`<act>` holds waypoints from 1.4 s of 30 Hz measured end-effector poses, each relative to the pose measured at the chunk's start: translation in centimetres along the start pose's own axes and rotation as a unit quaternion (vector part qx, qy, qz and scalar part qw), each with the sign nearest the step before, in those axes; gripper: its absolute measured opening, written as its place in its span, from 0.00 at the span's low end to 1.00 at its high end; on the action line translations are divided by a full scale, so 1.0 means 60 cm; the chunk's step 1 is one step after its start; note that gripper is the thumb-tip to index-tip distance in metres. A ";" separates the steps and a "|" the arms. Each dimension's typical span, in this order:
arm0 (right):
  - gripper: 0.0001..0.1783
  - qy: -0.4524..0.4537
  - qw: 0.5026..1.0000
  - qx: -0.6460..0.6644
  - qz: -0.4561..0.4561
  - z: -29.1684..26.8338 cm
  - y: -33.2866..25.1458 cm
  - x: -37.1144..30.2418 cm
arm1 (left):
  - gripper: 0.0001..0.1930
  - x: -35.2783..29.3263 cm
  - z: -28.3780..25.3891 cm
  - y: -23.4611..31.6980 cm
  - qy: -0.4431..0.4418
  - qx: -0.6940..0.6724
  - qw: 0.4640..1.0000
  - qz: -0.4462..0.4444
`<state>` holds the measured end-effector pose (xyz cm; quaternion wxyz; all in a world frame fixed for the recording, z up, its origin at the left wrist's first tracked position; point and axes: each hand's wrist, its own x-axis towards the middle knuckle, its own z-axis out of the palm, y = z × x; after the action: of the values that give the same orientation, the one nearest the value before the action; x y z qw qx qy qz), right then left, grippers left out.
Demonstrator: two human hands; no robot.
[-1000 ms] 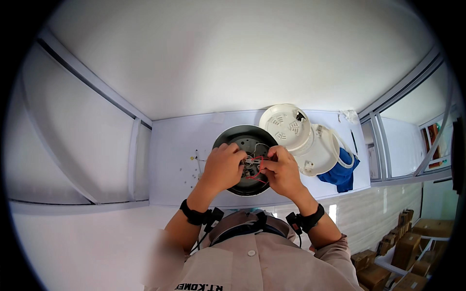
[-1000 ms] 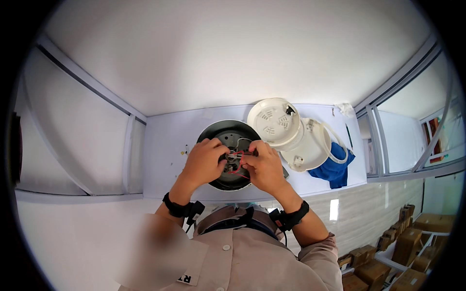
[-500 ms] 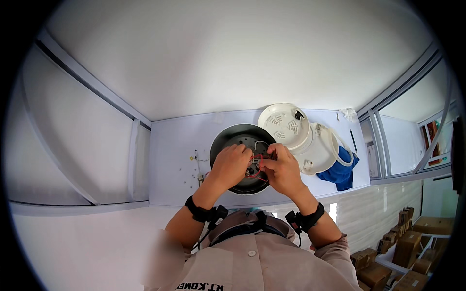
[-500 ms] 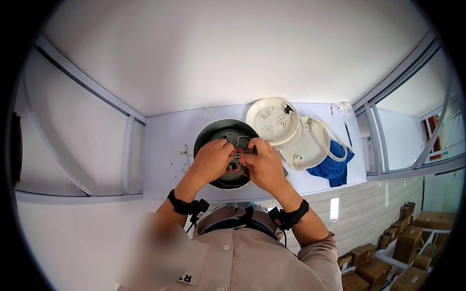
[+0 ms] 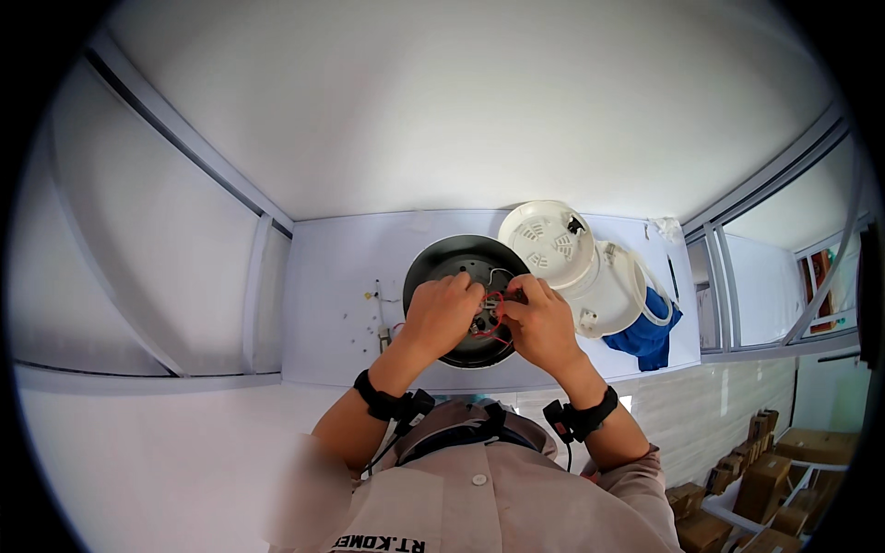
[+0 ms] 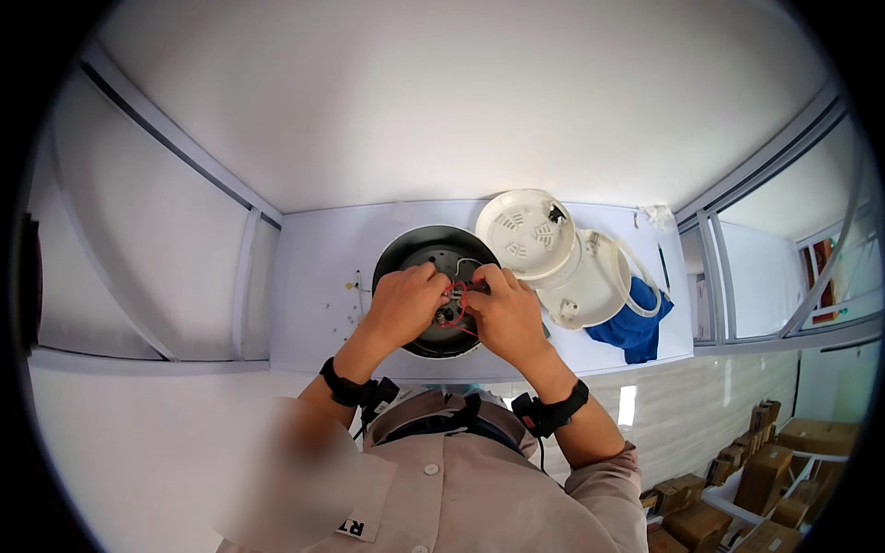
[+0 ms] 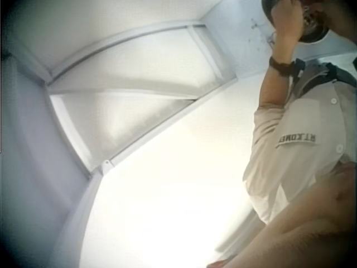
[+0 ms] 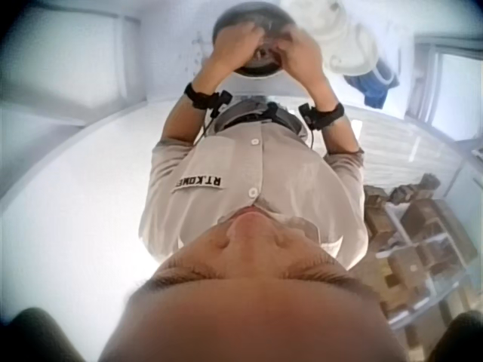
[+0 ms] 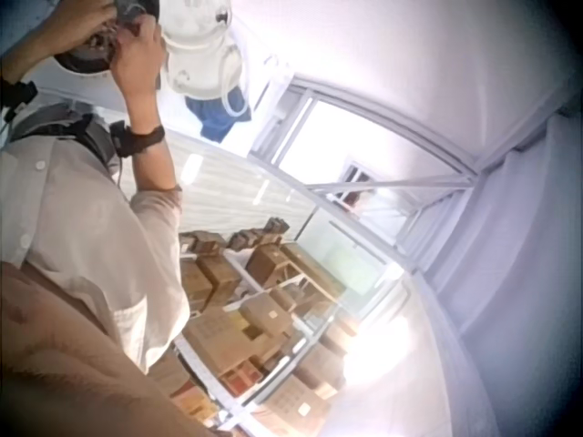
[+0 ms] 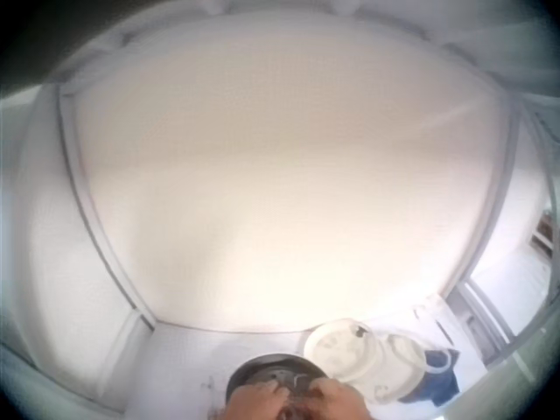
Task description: The person assembles a white cylindrical appliance by inserting a black circular component into the base, connecting red and white wires, and securing a white perforated lid with a screwdriver.
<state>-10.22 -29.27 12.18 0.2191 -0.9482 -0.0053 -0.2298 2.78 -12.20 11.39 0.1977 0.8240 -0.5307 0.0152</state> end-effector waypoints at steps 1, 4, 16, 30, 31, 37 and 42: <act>0.06 0.000 1.000 0.001 -0.002 0.000 0.000 0.001 | 0.08 -0.001 0.002 -0.001 0.005 0.000 1.000 0.000; 0.11 -0.003 1.000 0.010 -0.009 -0.004 0.000 0.003 | 0.08 -0.003 0.003 -0.004 0.010 -0.001 1.000 0.003; 0.11 -0.003 1.000 -0.001 0.022 0.002 0.002 0.007 | 0.08 -0.008 0.007 -0.005 0.026 0.008 1.000 0.009; 0.08 0.007 0.999 -0.011 0.033 0.017 -0.002 0.007 | 0.09 -0.010 0.006 -0.009 0.028 0.009 1.000 0.006; 0.08 0.008 0.999 -0.012 0.037 0.018 -0.003 0.005 | 0.08 -0.010 0.004 -0.009 0.024 0.006 1.000 0.007; 0.10 0.001 0.999 0.006 0.037 0.013 -0.006 0.005 | 0.07 -0.013 -0.002 -0.003 -0.001 0.001 1.000 -0.020; 0.10 0.012 0.999 0.013 0.035 0.014 -0.004 0.003 | 0.06 -0.022 -0.003 -0.008 -0.001 -0.008 1.000 -0.019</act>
<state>-9.74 -28.74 11.65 0.2396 -0.9421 0.0271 -0.2330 2.66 -10.80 11.06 0.2042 0.8323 -0.5154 0.0059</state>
